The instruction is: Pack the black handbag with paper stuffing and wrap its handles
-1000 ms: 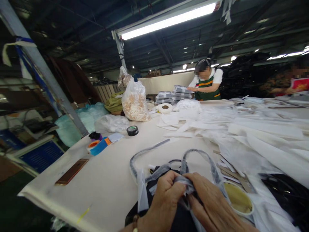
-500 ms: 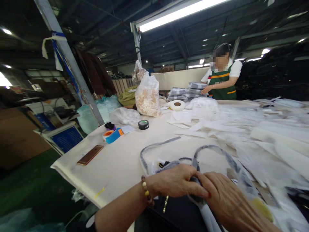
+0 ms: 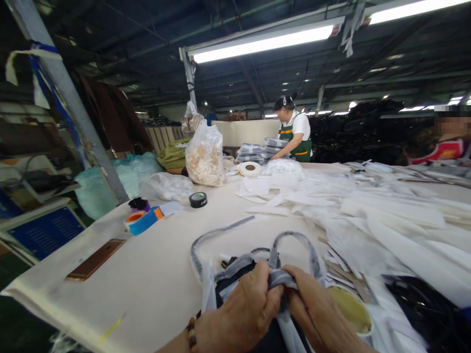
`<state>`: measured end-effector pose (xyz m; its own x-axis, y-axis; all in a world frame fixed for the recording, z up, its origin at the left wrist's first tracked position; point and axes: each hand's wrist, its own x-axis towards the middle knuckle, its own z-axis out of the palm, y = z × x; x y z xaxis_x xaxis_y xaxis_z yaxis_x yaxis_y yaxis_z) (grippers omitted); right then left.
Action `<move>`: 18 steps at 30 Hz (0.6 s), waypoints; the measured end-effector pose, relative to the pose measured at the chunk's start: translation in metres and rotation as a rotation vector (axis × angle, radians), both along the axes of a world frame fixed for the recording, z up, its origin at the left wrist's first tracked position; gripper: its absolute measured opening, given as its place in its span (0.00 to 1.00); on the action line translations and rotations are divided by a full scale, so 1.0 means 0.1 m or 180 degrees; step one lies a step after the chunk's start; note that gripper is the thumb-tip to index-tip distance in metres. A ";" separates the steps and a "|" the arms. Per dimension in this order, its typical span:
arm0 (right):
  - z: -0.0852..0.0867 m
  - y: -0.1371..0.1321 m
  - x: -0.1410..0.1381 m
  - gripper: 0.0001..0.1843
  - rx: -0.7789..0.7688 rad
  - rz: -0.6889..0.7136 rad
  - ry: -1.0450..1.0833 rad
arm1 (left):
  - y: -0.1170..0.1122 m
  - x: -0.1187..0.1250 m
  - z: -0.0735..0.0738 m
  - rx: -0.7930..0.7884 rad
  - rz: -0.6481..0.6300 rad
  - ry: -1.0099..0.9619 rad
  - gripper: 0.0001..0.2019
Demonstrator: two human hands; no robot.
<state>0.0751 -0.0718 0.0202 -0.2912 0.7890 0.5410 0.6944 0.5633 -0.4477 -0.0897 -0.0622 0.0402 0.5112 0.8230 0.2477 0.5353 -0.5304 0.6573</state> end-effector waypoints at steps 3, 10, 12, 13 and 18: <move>-0.08 -0.01 -0.08 0.12 -0.0729 0.0082 0.0573 | -0.07 0.06 -0.07 -0.0070 0.0239 -0.0142 0.12; 0.00 0.03 -0.04 0.16 0.0928 0.0355 -0.0548 | -0.15 -0.03 0.27 -0.0932 0.0030 -0.0362 0.11; 0.12 0.00 -0.07 0.17 0.1386 0.0390 -0.0987 | -0.13 -0.10 0.42 -0.1245 -0.0283 -0.0295 0.13; 0.17 -0.01 -0.09 0.18 0.1501 0.0409 -0.1141 | -0.12 -0.13 0.47 -0.1385 -0.0322 -0.0273 0.12; 0.32 -0.08 -0.18 0.13 0.1574 0.0393 -0.1566 | -0.05 -0.24 0.46 -0.1974 -0.0384 -0.0589 0.10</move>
<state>0.0568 -0.0796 0.0520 -0.6654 0.4302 0.6101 0.6684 0.7072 0.2304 -0.1135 -0.0673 0.0859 0.6033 0.7810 -0.1613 0.3446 -0.0729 0.9359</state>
